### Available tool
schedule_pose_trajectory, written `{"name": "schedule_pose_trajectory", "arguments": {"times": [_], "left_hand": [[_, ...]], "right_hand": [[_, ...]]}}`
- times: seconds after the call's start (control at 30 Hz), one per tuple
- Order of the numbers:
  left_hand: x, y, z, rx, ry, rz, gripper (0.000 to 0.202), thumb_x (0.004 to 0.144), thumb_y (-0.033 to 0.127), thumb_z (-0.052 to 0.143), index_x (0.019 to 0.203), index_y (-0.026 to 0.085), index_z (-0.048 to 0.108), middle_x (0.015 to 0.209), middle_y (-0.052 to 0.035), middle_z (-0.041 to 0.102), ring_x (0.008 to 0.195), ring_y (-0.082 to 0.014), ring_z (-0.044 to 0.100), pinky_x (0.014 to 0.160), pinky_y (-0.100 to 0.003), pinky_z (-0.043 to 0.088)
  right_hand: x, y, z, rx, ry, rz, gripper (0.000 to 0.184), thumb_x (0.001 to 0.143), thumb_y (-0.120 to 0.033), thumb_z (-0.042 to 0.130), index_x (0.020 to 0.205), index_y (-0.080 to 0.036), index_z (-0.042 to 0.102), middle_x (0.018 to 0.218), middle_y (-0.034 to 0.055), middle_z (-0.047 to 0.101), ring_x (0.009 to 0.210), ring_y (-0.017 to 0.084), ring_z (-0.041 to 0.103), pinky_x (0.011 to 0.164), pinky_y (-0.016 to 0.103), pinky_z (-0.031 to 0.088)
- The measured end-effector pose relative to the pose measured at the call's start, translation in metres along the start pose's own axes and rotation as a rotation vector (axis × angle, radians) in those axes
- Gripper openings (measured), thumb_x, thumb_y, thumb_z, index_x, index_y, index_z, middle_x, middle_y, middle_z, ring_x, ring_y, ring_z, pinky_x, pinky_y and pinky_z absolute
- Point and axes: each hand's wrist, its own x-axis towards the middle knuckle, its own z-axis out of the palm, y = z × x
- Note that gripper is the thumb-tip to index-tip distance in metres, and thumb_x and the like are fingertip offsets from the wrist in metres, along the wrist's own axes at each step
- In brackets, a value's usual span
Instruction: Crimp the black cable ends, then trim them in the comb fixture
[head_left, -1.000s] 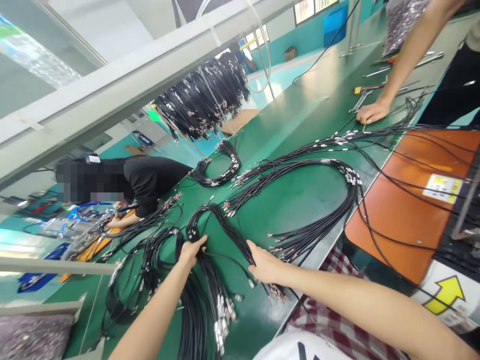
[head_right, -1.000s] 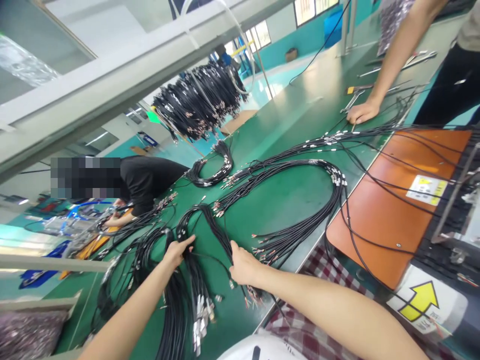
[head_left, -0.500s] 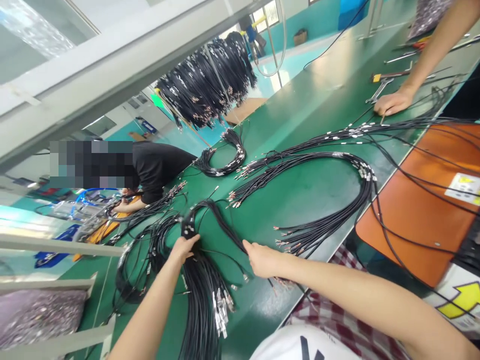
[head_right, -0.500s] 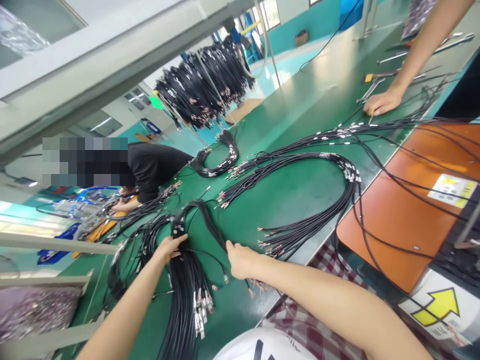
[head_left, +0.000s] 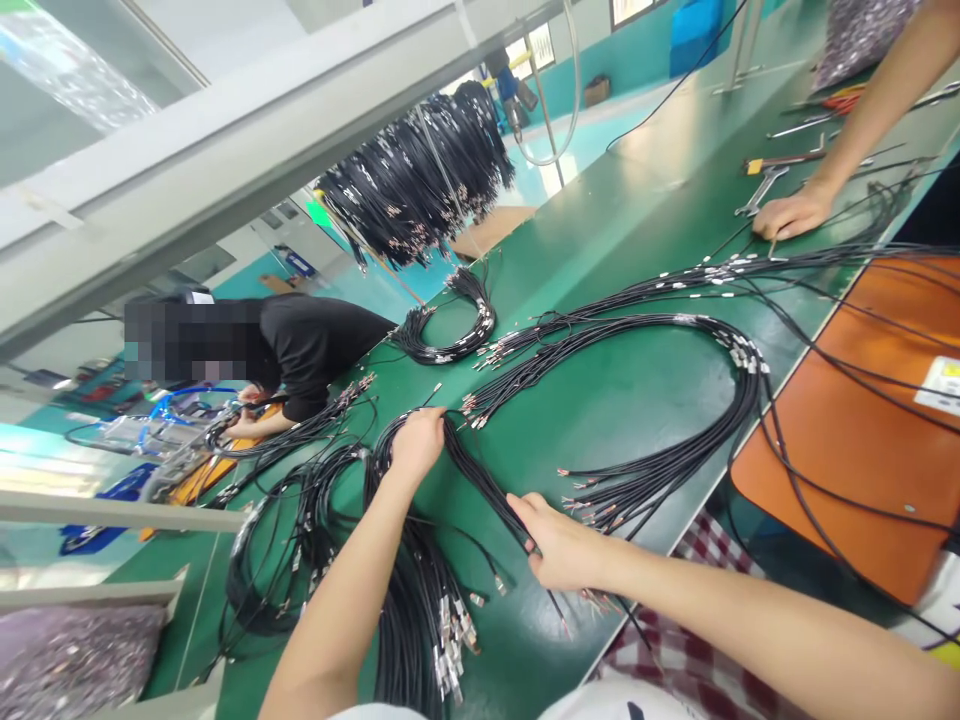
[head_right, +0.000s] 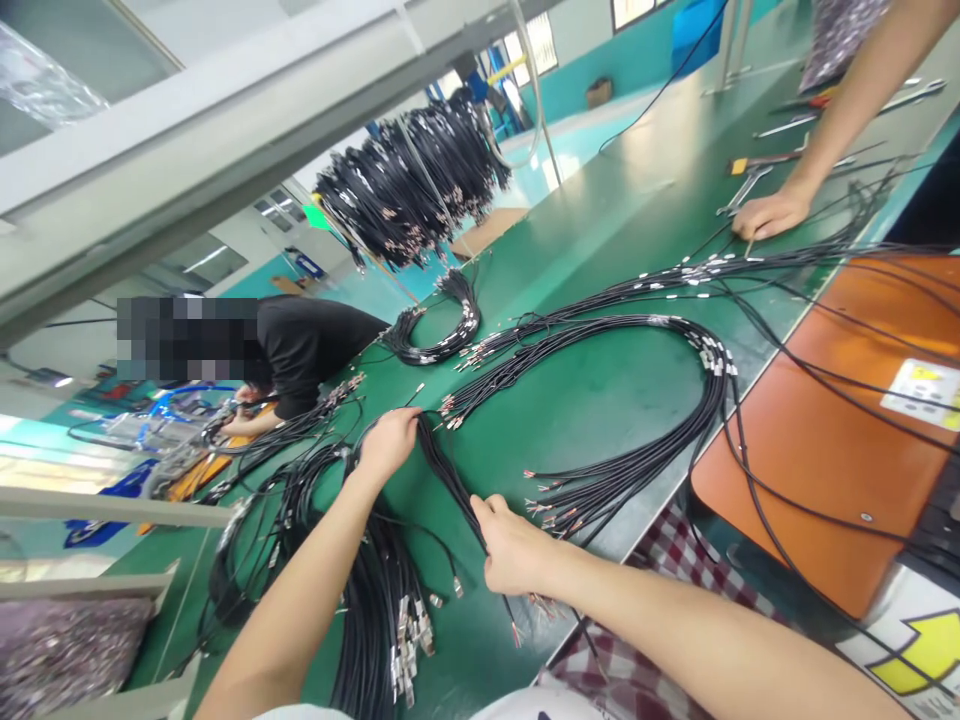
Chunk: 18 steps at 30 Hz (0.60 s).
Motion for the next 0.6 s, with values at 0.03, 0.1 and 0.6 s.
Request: {"name": "schedule_pose_trajectory", "arguments": {"times": [0.03,0.1,0.6], "left_hand": [[0.012,0.006,0.008,-0.001,-0.018,0.062,0.036,0.093,0.029,0.05,0.127,0.018,0.059,0.13,-0.015,0.058,0.125,-0.0276,0.049,0.107,-0.042,0.035],[0.032,0.011,0.021,0.003,-0.046,0.14,0.034,0.094,0.031,0.054,0.125,0.017,0.058,0.129,-0.0119,0.059,0.12,-0.0241,0.053,0.105,-0.042,0.04],[0.069,-0.077,0.026,-0.124,0.033,-0.137,0.038,0.094,0.036,0.059,0.127,0.016,0.056,0.125,-0.0105,0.059,0.109,-0.023,0.06,0.094,-0.046,0.052]], "right_hand": [[-0.001,0.002,0.0,-0.004,-0.005,-0.012,0.092,0.072,-0.007,0.054,0.156,-0.009,0.017,0.146,0.0194,0.037,0.12,0.026,0.058,0.104,0.029,0.044],[-0.002,0.002,0.0,-0.016,-0.009,-0.033,0.094,0.071,-0.006,0.054,0.157,-0.011,0.017,0.148,0.0182,0.036,0.123,0.027,0.056,0.106,0.031,0.042],[-0.007,-0.006,0.003,-0.296,0.084,-0.08,0.079,0.086,-0.04,0.061,0.152,-0.009,0.03,0.157,0.0205,0.028,0.14,0.036,0.029,0.113,0.054,0.032]]}}
